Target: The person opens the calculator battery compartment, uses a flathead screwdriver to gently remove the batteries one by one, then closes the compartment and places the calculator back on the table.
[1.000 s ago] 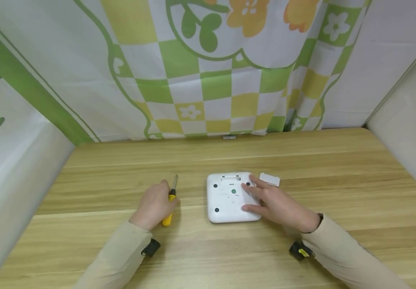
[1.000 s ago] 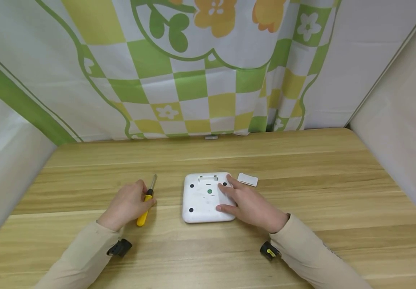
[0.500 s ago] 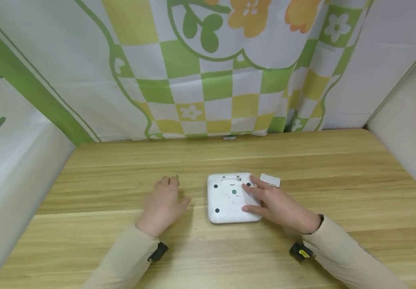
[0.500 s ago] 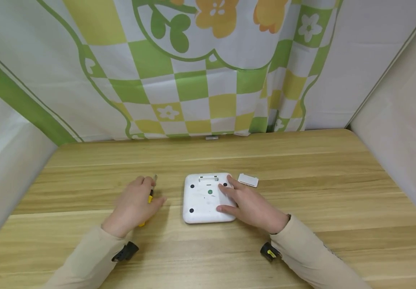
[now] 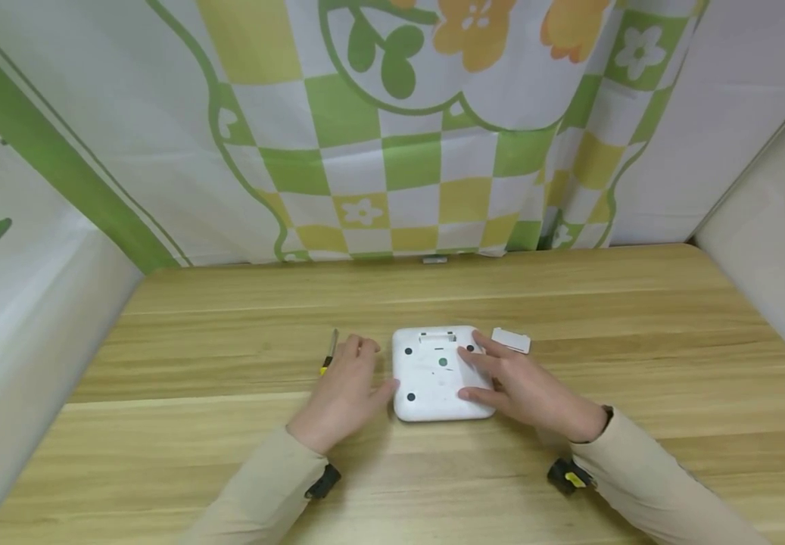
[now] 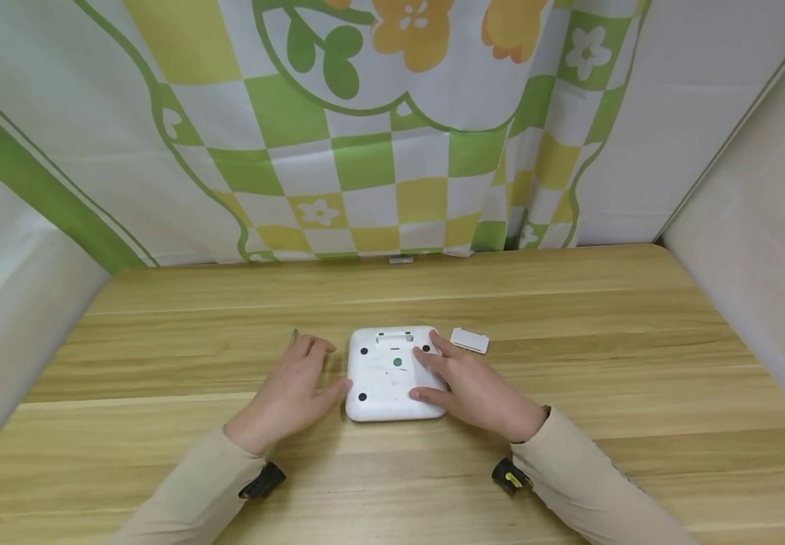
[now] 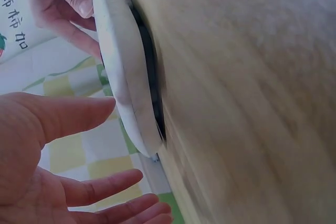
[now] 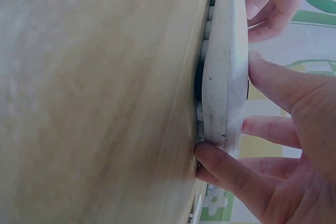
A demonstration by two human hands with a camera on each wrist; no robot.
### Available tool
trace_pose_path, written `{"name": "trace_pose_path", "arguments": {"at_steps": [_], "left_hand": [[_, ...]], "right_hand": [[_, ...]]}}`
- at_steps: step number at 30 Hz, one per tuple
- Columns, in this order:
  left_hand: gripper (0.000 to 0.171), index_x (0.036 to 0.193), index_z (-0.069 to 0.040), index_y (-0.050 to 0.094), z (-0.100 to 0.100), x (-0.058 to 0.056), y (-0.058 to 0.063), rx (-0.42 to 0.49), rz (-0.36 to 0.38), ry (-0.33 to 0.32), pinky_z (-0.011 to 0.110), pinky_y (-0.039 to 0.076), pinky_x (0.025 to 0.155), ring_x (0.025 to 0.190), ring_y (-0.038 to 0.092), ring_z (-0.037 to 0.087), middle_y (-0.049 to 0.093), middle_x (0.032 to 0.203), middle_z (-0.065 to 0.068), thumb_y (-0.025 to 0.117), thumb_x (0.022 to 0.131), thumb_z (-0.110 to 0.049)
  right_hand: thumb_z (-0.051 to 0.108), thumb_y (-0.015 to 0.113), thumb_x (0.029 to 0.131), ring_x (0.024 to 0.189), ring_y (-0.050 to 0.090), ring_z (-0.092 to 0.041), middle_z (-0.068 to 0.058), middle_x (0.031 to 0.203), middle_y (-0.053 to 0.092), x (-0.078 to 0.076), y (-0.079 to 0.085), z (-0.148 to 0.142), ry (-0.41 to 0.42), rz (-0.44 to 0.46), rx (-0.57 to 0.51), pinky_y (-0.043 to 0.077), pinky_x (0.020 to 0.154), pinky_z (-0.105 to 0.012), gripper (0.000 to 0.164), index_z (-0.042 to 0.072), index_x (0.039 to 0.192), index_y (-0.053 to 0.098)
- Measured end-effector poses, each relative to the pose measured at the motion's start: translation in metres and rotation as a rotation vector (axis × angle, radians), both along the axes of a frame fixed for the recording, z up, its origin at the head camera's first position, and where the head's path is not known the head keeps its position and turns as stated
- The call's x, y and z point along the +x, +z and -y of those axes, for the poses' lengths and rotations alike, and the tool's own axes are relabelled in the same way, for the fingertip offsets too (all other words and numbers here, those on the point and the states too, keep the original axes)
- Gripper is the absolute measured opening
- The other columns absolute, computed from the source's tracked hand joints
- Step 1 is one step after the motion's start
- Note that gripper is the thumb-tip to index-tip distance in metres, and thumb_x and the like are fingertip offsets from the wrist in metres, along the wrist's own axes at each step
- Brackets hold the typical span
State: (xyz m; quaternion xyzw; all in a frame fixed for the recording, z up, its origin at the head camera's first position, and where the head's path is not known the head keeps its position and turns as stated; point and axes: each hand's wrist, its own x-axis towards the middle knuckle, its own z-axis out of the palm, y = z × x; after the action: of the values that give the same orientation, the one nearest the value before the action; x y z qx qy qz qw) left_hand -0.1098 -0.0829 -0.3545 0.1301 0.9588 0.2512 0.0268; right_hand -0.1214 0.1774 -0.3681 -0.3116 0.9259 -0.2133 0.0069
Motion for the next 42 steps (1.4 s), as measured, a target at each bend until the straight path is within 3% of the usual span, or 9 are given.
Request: {"name": "trace_pose_path", "arguments": {"at_steps": [5, 12, 17, 22, 24, 34, 42], "left_hand": [[0.053, 0.124, 0.008, 0.052, -0.004, -0.001, -0.002, -0.014, -0.018, -0.024, 0.045, 0.047, 0.096, 0.110, 0.052, 0.033, 0.052, 0.120, 0.021, 0.068, 0.088, -0.027], [0.057, 0.129, 0.009, 0.049, -0.011, -0.002, -0.005, -0.015, -0.028, -0.058, 0.046, 0.045, 0.097, 0.110, 0.052, 0.034, 0.051, 0.124, 0.022, 0.067, 0.089, -0.028], [0.061, 0.135, 0.007, 0.045, -0.017, -0.001, -0.005, -0.010, -0.005, -0.089, 0.046, 0.045, 0.099, 0.115, 0.052, 0.033, 0.050, 0.129, 0.022, 0.065, 0.091, -0.031], [0.067, 0.141, 0.005, 0.039, -0.020, -0.001, -0.005, 0.001, 0.039, -0.113, 0.049, 0.041, 0.104, 0.124, 0.047, 0.038, 0.043, 0.140, 0.024, 0.063, 0.092, -0.035], [0.070, 0.143, 0.004, 0.037, -0.022, -0.001, -0.005, 0.005, 0.067, -0.111, 0.051, 0.039, 0.106, 0.129, 0.043, 0.040, 0.038, 0.145, 0.025, 0.064, 0.091, -0.036], [0.084, 0.144, 0.004, 0.036, -0.031, -0.002, -0.002, 0.059, 0.170, -0.027, 0.053, 0.033, 0.109, 0.137, 0.035, 0.039, 0.028, 0.152, 0.024, 0.074, 0.082, -0.040], [0.084, 0.143, 0.004, 0.037, -0.034, -0.002, 0.001, 0.077, 0.191, -0.003, 0.052, 0.033, 0.110, 0.136, 0.035, 0.040, 0.029, 0.151, 0.025, 0.076, 0.081, -0.037]], "right_hand": [[0.033, 0.069, 0.087, 0.103, 0.065, -0.028, -0.032, 0.143, 0.039, 0.000, 0.000, 0.000, 0.000, -0.005, 0.005, 0.052, 0.081, -0.033, 0.060, -0.001, 0.134, 0.053], [0.033, 0.069, 0.087, 0.089, 0.067, -0.019, -0.032, 0.143, 0.038, 0.000, 0.000, 0.000, -0.001, 0.000, 0.006, 0.052, 0.076, -0.029, 0.060, -0.001, 0.134, 0.053], [0.033, 0.069, 0.088, 0.085, 0.067, -0.016, -0.032, 0.144, 0.038, 0.000, 0.000, 0.000, 0.000, 0.003, 0.008, 0.051, 0.075, -0.028, 0.060, -0.001, 0.134, 0.053], [0.033, 0.069, 0.088, 0.092, 0.068, -0.022, -0.032, 0.143, 0.038, 0.000, 0.000, 0.000, 0.004, 0.001, 0.005, 0.052, 0.078, -0.031, 0.060, -0.001, 0.135, 0.052], [0.033, 0.069, 0.088, 0.097, 0.067, -0.025, -0.032, 0.143, 0.038, 0.000, 0.000, 0.000, 0.004, -0.003, 0.006, 0.052, 0.080, -0.033, 0.060, -0.001, 0.134, 0.053], [0.032, 0.070, 0.087, 0.091, 0.068, -0.023, -0.034, 0.141, 0.040, -0.001, 0.000, 0.000, 0.013, -0.024, -0.004, 0.052, 0.077, -0.032, 0.059, -0.002, 0.132, 0.054], [0.032, 0.070, 0.087, 0.120, 0.055, -0.039, -0.033, 0.142, 0.040, -0.002, 0.002, 0.000, 0.017, -0.007, 0.010, 0.052, 0.088, -0.041, 0.059, -0.001, 0.133, 0.054]]}}
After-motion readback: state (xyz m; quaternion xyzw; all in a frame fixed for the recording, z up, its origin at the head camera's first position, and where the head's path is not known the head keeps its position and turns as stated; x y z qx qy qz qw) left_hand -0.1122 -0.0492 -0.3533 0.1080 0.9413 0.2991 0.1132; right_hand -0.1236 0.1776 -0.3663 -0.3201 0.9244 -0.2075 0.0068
